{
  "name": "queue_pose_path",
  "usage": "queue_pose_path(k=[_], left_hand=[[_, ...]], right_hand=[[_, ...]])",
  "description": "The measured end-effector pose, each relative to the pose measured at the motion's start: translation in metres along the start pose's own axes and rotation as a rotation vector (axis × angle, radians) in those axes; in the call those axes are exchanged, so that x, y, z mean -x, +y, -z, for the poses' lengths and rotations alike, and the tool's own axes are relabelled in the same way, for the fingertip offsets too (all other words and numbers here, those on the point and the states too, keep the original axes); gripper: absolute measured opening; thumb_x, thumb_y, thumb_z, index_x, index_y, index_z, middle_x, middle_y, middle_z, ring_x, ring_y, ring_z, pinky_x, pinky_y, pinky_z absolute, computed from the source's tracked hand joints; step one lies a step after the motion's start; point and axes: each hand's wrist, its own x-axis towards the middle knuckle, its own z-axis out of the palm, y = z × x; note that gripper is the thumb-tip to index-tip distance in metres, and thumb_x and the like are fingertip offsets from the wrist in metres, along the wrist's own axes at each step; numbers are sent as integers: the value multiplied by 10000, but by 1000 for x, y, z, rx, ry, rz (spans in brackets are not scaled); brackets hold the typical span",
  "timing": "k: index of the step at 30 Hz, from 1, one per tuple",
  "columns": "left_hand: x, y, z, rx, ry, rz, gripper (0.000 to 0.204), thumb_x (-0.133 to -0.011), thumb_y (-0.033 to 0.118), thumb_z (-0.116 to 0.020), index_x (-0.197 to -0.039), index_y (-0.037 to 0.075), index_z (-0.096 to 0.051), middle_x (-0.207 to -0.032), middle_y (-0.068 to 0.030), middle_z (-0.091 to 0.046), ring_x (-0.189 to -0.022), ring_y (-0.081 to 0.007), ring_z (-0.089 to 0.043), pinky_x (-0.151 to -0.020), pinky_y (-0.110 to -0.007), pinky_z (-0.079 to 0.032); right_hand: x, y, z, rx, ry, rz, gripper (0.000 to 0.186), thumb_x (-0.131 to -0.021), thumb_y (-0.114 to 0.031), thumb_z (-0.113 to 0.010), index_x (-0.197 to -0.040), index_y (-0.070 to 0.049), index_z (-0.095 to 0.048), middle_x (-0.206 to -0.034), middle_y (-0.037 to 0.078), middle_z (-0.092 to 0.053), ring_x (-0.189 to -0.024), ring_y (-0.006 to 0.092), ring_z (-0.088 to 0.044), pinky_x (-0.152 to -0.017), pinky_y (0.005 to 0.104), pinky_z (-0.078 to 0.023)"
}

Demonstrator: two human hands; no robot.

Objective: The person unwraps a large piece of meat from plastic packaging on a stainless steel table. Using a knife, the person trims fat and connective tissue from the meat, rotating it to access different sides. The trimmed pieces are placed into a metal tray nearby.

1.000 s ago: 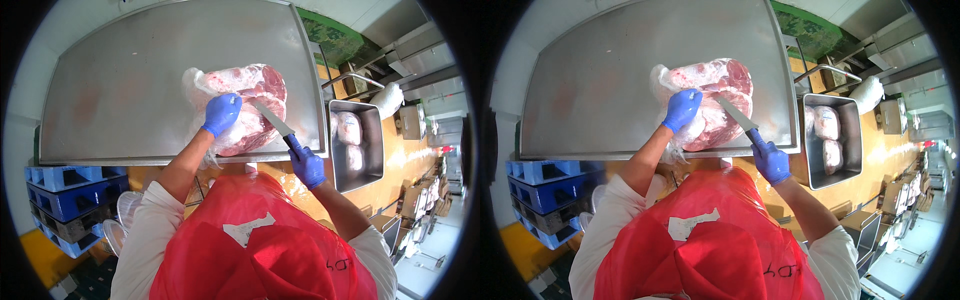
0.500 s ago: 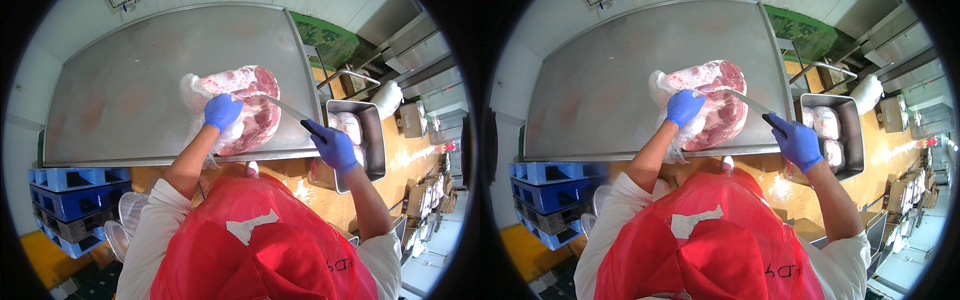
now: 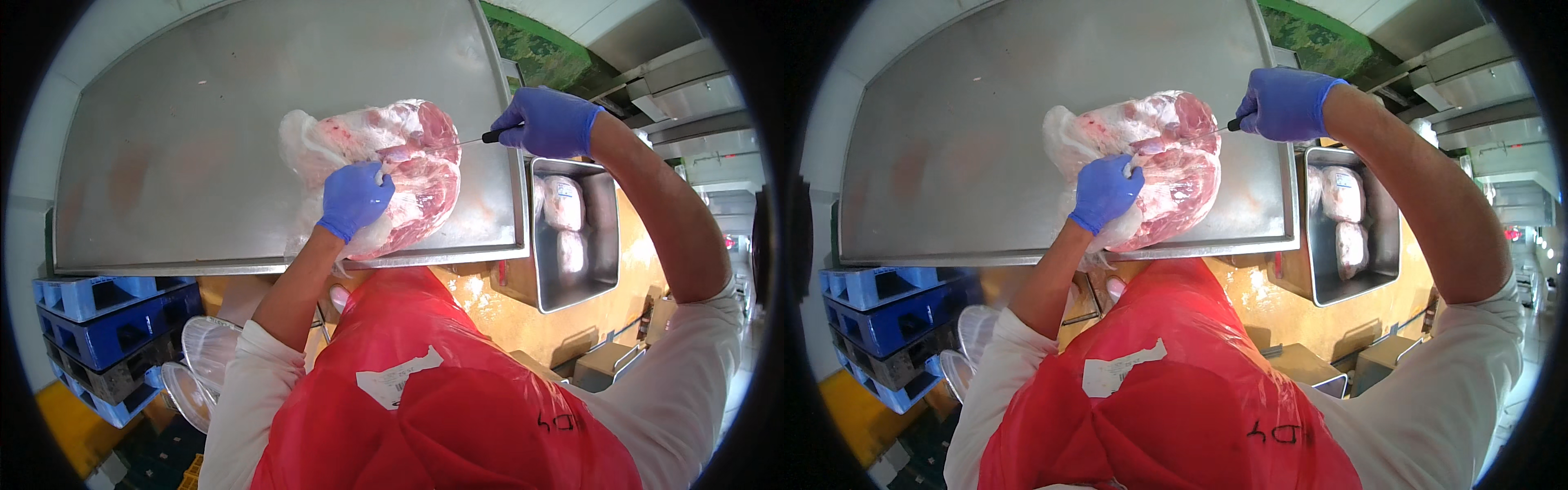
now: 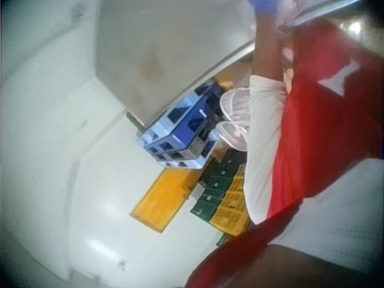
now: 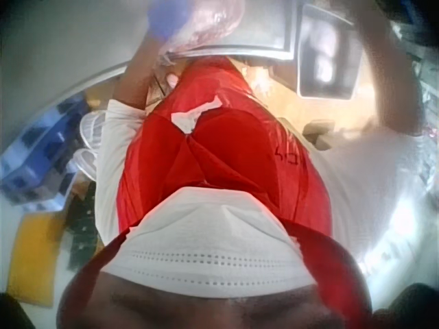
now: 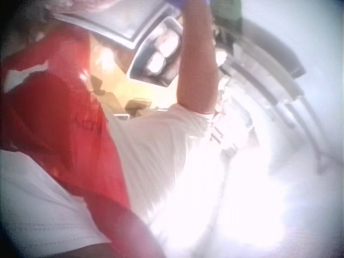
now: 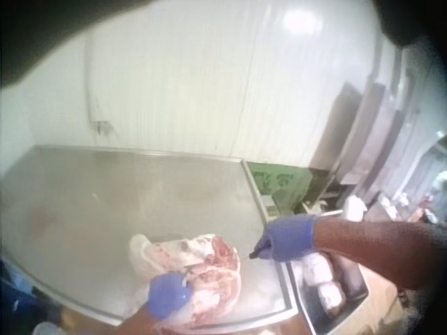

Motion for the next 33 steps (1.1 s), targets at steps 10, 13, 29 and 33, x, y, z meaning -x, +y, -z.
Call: queue_pose_path(k=[10, 13, 29, 33], left_hand=[[3, -11, -7, 11, 68, -86, 285, -929, 291, -650, -1004, 31, -742, -940, -190, -750, -841, -412, -725, -787, -519, -577], [-1, -7, -11, 50, 94, -74, 283, -936, 302, -623, -961, 34, -709, -951, -203, -744, -856, -426, -721, -810, -541, -572], [32, -23, 35, -240, -64, 12, 644, -887, 486, -773, -1354, 68, -625, -1319, -187, -641, -1052, -413, -710, -932, -510, -572], [37, -16, 28, -119, 22, 74, 663, -875, 453, -803, -1393, 84, -616, -1326, -163, -652, -1119, -389, -693, -959, -478, -566]], right_hand=[[61, -15, -257, -391, 533, -178, 523, -1021, -291, -658, -1531, -232, -557, -864, 261, -723, -753, 459, -717, -676, 560, -570], [30, -21, -338, -504, 680, -214, 598, -1014, -227, -677, -1583, -275, -499, -911, 243, -726, -812, 456, -723, -703, 539, -572], [116, 17, -329, -813, 734, -261, 519, -967, -176, -736, -1474, -246, -648, -1114, 181, -774, -973, 268, -782, -830, 372, -582], [110, 19, -364, -841, 756, -291, 531, -949, -218, -762, -1466, -285, -655, -999, 187, -778, -893, 323, -776, -790, 402, -585]])
